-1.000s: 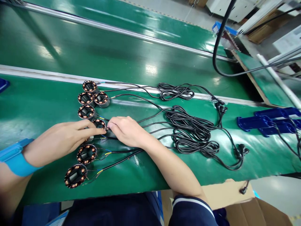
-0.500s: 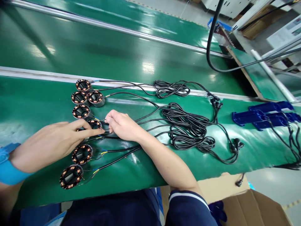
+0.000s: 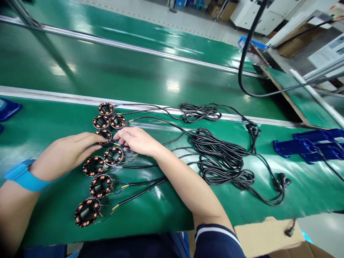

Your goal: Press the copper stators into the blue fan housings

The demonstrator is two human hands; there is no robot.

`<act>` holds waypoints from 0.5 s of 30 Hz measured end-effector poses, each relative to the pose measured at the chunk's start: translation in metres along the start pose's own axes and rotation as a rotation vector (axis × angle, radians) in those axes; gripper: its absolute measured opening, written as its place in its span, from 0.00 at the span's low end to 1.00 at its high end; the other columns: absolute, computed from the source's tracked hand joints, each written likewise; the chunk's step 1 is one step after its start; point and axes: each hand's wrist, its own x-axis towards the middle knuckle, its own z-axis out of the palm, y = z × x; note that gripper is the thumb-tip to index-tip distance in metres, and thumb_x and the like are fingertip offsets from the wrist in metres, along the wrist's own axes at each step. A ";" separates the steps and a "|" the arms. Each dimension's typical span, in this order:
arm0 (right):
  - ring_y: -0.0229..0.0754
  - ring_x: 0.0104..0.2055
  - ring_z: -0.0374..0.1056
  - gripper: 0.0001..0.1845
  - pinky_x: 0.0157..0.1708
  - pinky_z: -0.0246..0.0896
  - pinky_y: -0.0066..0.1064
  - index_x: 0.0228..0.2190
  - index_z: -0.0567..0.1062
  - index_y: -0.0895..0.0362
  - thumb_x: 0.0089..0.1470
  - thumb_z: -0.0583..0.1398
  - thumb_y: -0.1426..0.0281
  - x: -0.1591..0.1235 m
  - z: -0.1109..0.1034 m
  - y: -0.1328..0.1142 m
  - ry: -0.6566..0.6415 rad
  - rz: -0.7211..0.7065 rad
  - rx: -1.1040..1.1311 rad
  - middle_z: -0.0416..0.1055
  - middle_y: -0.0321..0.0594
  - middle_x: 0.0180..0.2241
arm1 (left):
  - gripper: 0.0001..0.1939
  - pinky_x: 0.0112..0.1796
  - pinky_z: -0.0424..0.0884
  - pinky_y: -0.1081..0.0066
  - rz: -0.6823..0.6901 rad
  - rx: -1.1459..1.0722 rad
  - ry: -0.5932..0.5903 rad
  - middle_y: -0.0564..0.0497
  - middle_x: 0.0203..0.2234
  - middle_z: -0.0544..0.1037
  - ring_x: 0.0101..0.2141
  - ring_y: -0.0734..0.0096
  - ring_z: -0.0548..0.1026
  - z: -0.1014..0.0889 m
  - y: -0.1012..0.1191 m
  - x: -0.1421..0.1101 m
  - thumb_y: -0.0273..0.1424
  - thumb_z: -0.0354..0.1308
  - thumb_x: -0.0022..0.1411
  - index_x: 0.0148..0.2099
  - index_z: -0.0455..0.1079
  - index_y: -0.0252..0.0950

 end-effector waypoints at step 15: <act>0.38 0.38 0.71 0.10 0.38 0.64 0.29 0.41 0.77 0.57 0.64 0.60 0.64 -0.015 -0.010 -0.005 0.128 -0.190 -0.071 0.78 0.39 0.37 | 0.20 0.44 0.76 0.68 0.096 -0.076 -0.024 0.52 0.52 0.77 0.45 0.67 0.79 -0.015 0.007 -0.003 0.38 0.45 0.75 0.62 0.70 0.51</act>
